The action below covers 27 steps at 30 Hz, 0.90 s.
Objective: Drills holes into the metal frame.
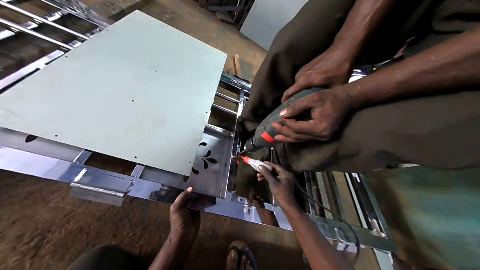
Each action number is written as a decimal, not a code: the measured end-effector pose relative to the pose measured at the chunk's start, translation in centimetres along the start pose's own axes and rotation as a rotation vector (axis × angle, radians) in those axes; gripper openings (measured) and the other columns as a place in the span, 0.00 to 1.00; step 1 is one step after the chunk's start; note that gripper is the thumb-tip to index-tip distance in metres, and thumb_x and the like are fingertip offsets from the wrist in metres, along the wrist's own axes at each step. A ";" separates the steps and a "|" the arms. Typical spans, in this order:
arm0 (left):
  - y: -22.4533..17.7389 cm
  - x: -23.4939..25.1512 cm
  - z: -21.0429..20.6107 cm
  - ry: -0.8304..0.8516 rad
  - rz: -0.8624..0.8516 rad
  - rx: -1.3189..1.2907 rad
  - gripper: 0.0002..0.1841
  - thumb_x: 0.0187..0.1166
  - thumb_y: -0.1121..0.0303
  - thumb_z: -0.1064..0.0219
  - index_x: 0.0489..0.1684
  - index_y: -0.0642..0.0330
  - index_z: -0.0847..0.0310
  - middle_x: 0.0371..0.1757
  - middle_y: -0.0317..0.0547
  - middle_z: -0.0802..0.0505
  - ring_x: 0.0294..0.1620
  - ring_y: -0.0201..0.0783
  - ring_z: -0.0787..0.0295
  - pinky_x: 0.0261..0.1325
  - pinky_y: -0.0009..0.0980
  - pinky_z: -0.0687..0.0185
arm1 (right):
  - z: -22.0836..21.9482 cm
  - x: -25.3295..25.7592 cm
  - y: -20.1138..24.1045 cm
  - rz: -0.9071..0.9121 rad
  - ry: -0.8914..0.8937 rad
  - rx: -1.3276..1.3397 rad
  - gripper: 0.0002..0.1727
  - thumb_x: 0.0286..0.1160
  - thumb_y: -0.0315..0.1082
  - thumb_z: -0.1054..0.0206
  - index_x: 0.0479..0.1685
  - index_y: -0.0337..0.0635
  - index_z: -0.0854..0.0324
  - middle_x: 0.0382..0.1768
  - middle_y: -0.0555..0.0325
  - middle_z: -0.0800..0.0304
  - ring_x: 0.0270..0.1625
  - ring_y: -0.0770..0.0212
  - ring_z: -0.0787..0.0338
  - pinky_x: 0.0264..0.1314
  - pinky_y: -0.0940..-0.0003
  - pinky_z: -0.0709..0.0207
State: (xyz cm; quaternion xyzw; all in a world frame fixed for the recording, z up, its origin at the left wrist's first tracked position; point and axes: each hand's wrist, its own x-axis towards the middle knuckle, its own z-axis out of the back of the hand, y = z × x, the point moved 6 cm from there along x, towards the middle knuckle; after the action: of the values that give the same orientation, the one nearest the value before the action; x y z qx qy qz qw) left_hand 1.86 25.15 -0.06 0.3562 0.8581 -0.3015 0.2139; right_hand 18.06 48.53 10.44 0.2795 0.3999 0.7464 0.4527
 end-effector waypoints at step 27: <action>0.1 0.1 0.1 0.043 0.000 0.001 0.09 0.78 0.74 0.48 0.35 0.64 0.21 0.26 0.52 0.07 0.27 0.43 0.06 0.34 0.41 0.06 | 0.2 -0.3 -0.5 -0.034 -0.024 0.062 0.14 0.73 0.27 0.26 0.54 0.30 0.13 0.30 0.52 0.04 0.29 0.59 0.04 0.37 0.66 0.06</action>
State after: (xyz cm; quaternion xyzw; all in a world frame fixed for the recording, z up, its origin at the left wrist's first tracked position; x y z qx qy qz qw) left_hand 1.94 25.20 -0.19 0.3626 0.8625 -0.2941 0.1953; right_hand 18.54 48.40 10.09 0.2957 0.4219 0.7224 0.4611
